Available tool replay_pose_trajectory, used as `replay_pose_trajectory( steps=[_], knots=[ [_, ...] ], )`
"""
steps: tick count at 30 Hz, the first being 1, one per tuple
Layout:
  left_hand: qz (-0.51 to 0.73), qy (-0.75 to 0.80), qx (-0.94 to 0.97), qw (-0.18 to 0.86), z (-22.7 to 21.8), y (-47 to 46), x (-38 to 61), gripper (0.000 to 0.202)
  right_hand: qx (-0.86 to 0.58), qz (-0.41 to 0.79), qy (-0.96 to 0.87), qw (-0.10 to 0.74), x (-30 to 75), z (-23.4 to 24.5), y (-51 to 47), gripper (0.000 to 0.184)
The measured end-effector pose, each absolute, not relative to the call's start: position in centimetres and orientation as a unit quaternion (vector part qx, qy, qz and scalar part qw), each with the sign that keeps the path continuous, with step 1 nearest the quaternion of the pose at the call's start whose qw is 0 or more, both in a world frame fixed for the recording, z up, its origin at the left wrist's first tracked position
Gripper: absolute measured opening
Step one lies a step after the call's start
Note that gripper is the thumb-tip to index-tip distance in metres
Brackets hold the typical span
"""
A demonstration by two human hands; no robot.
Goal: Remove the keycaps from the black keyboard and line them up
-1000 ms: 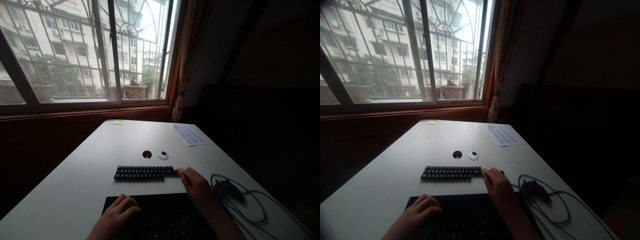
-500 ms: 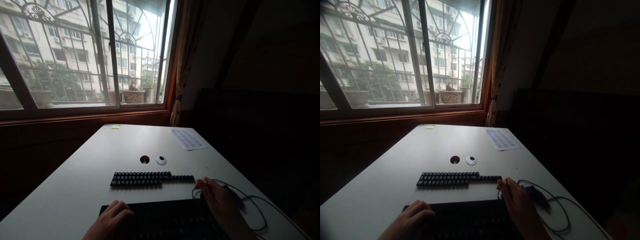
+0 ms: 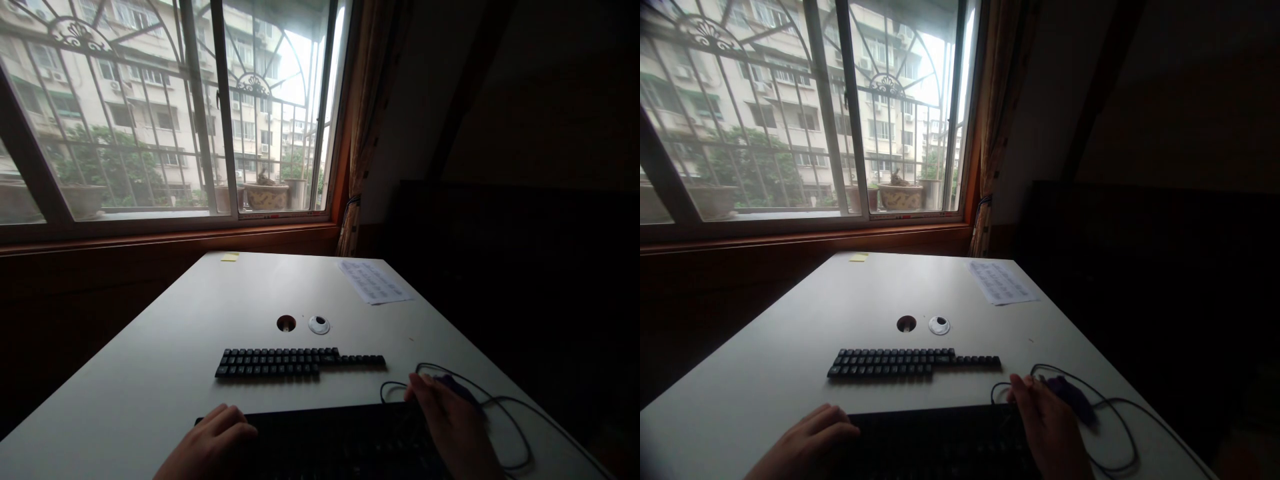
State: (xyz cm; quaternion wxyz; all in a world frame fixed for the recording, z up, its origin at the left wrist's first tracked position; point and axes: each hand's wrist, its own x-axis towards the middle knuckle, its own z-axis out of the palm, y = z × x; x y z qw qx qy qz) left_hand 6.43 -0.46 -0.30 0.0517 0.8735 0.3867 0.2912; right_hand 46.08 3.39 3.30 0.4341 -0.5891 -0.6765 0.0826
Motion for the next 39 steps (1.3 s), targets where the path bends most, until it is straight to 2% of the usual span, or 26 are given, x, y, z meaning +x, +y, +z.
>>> replay_pose_trajectory(
  steps=[11, 30, 39],
  knots=[
    [0.224, 0.396, 0.890, 0.034, -0.4, -0.4, 5.9, 0.021, -0.581, 0.082, -0.681, 0.438, 45.6, 3.1, 3.4, 0.048],
    [0.208, 0.458, 0.863, 0.048, -1.2, -0.7, 4.8, 0.015, -0.579, 0.110, -0.675, 0.444, 44.8, 3.2, 2.4, 0.049],
    [0.162, 0.474, 0.861, 0.084, 0.4, -1.1, 5.1, 0.013, -0.598, 0.230, -0.631, 0.437, 44.3, 2.9, 2.0, 0.042]
  ],
)
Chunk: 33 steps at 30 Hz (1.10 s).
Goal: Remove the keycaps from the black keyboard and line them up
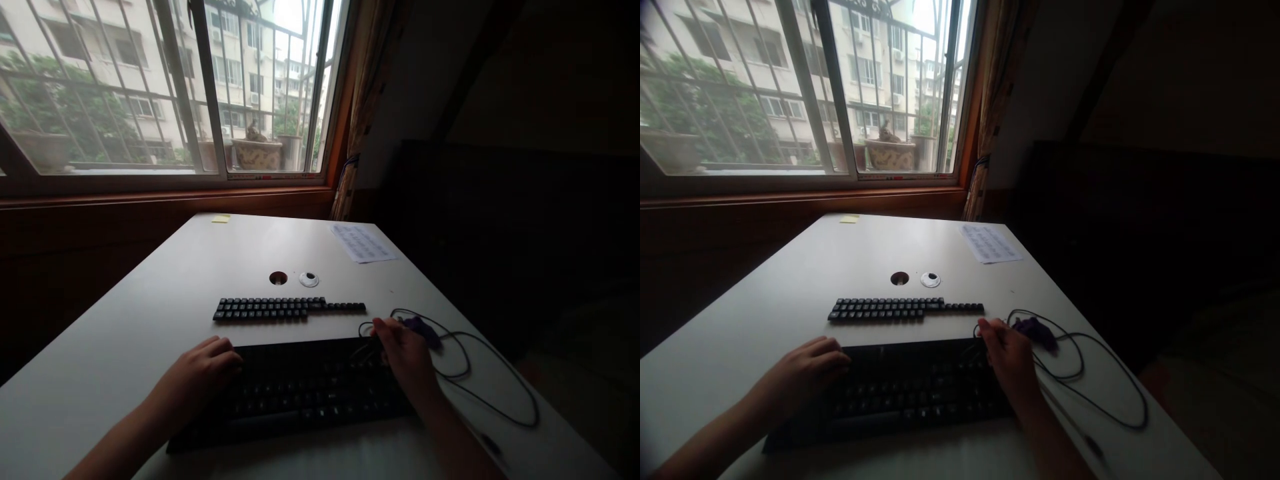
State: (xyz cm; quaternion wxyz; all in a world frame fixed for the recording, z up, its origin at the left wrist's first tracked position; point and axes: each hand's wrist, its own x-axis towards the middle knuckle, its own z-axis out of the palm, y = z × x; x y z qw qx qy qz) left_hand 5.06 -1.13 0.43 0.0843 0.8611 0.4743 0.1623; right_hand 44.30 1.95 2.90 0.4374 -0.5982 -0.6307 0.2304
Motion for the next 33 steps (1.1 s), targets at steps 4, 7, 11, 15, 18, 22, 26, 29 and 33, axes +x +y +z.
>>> replay_pose_trajectory(
  steps=[4, 7, 11, 15, 18, 22, 26, 29, 33],
  knots=[
    [0.161, 0.476, 0.860, 0.090, 0.7, -1.2, 5.1, 0.014, -0.580, 0.259, -0.638, 0.436, 43.7, 3.0, 1.8, 0.040],
    [0.164, 0.472, 0.862, 0.090, 0.6, -1.2, 5.1, 0.015, -0.563, 0.273, -0.648, 0.434, 43.1, 2.8, 1.6, 0.037],
    [0.167, 0.472, 0.861, 0.087, 0.8, -1.2, 5.1, 0.014, -0.548, 0.293, -0.663, 0.417, 42.1, 2.6, 1.1, 0.033],
    [0.165, 0.476, 0.859, 0.090, 1.1, -1.3, 5.3, 0.014, -0.538, 0.279, -0.692, 0.393, 41.1, 2.8, 0.4, 0.027],
    [0.160, 0.482, 0.857, 0.089, 1.2, -1.3, 5.5, 0.014, -0.530, 0.245, -0.718, 0.379, 40.5, 3.1, 0.1, 0.027],
    [0.154, 0.485, 0.856, 0.091, 1.5, -1.4, 5.7, 0.013, -0.520, 0.216, -0.739, 0.370, 40.0, 3.2, -0.1, 0.028],
    [0.152, 0.484, 0.857, 0.091, 1.6, -1.5, 5.7, 0.015, -0.507, 0.180, -0.760, 0.364, 39.5, 3.0, -0.4, 0.029],
    [0.153, 0.482, 0.859, 0.087, 1.5, -1.5, 5.6, 0.015, -0.494, 0.151, -0.777, 0.360, 39.0, 2.9, -0.5, 0.031],
    [0.155, 0.473, 0.864, 0.078, 1.4, -1.5, 5.4, 0.016, -0.492, 0.137, -0.784, 0.352, 38.9, 2.9, -0.4, 0.033]
  ],
)
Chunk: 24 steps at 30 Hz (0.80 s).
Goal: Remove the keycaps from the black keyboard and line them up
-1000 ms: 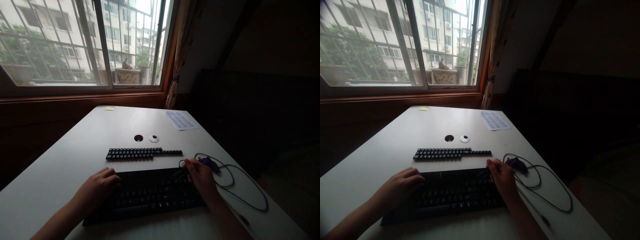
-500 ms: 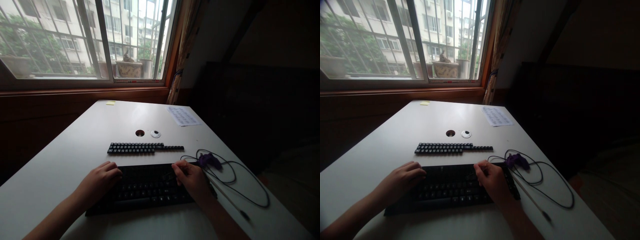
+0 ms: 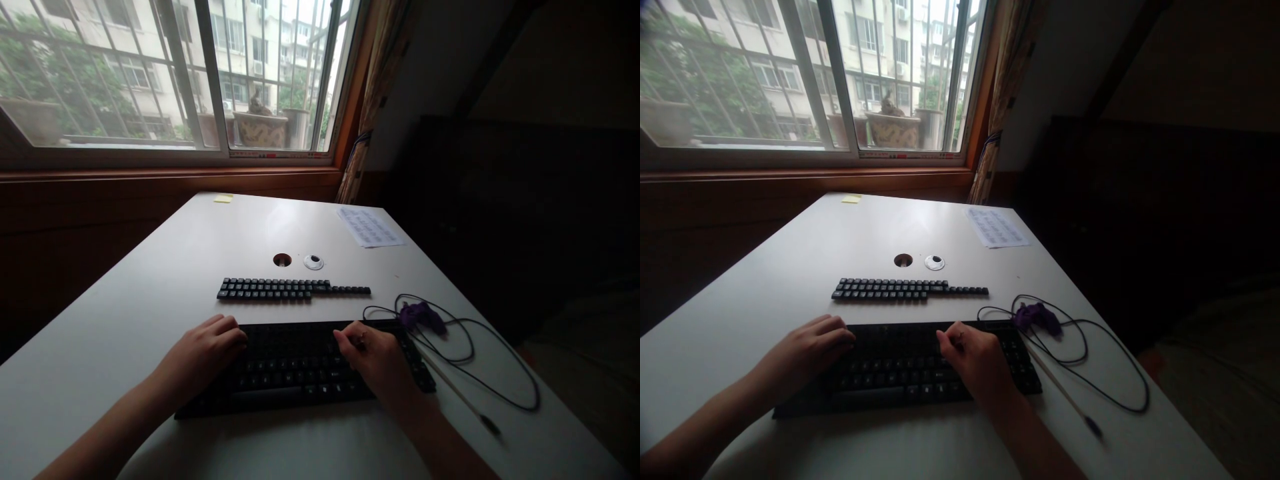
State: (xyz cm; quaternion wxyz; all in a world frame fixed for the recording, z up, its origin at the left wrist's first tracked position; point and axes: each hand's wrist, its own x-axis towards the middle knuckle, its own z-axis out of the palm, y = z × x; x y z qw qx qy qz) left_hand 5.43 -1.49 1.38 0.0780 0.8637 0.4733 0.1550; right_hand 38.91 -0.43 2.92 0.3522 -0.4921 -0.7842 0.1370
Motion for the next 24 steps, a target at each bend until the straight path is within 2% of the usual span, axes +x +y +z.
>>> replay_pose_trajectory(
  steps=[10, 18, 24],
  knots=[
    [0.171, 0.465, 0.866, 0.063, 1.5, -1.6, 5.5, 0.014, -0.547, 0.334, -0.683, 0.350, 40.0, 2.8, 0.6, 0.036],
    [0.145, 0.466, 0.871, 0.061, 1.5, -1.5, 5.5, 0.015, -0.560, 0.389, -0.624, 0.383, 40.7, 1.8, 1.4, 0.035],
    [0.143, 0.468, 0.871, 0.053, 1.4, -1.6, 5.4, 0.015, -0.553, 0.344, -0.652, 0.387, 40.5, 2.2, 1.0, 0.034]
  ],
)
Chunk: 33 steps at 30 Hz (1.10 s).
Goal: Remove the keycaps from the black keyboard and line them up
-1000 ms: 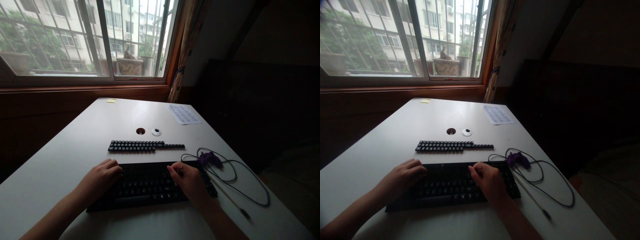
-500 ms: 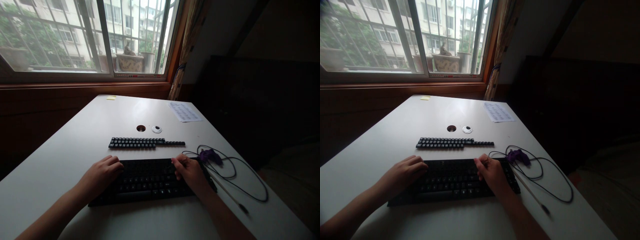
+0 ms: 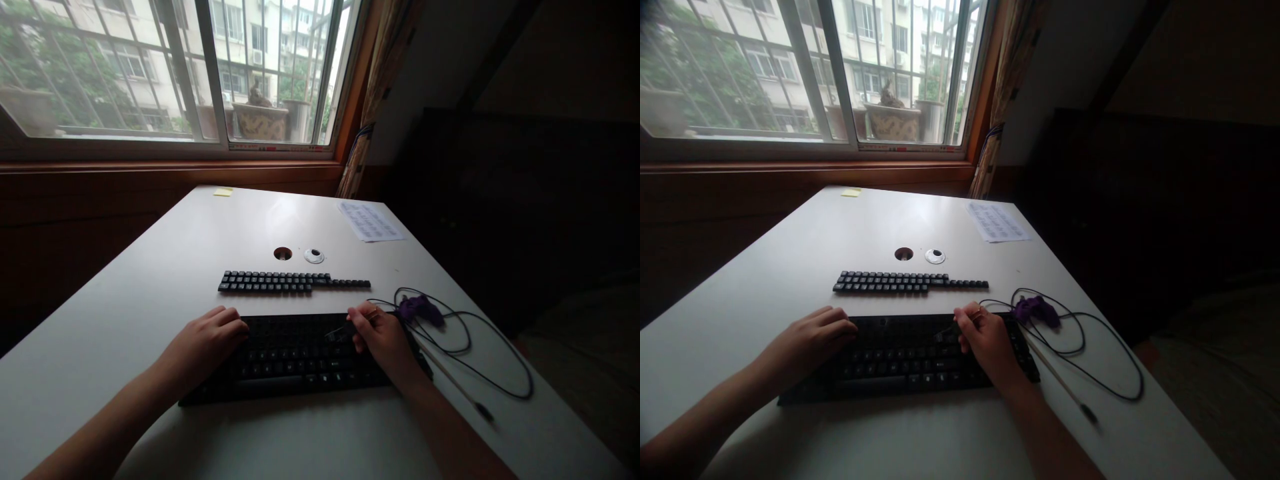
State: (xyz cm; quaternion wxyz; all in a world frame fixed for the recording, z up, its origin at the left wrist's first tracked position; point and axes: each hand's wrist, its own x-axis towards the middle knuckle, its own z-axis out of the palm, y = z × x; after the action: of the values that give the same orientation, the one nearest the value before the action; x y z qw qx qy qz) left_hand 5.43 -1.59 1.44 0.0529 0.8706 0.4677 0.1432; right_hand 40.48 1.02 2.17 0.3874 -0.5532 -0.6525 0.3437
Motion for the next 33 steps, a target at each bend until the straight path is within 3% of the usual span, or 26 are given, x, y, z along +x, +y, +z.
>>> replay_pose_trajectory(
  steps=[10, 22, 28, 33],
  knots=[
    [0.264, 0.445, 0.852, 0.073, 2.8, -2.6, 7.4, 0.017, -0.509, 0.438, -0.607, 0.425, 38.7, 3.1, 0.1, 0.032],
    [0.338, 0.487, 0.758, 0.271, 2.8, -4.2, 10.4, 0.013, -0.412, 0.548, -0.615, 0.390, 35.9, 2.9, -1.9, 0.028],
    [0.386, 0.492, 0.681, 0.381, 2.4, -4.3, 10.6, 0.022, -0.395, 0.558, -0.630, 0.369, 35.4, 2.6, -2.4, 0.031],
    [0.398, 0.481, 0.665, 0.410, 2.3, -4.2, 10.6, 0.025, -0.372, 0.553, -0.652, 0.361, 35.3, 2.2, -2.7, 0.028]
  ],
)
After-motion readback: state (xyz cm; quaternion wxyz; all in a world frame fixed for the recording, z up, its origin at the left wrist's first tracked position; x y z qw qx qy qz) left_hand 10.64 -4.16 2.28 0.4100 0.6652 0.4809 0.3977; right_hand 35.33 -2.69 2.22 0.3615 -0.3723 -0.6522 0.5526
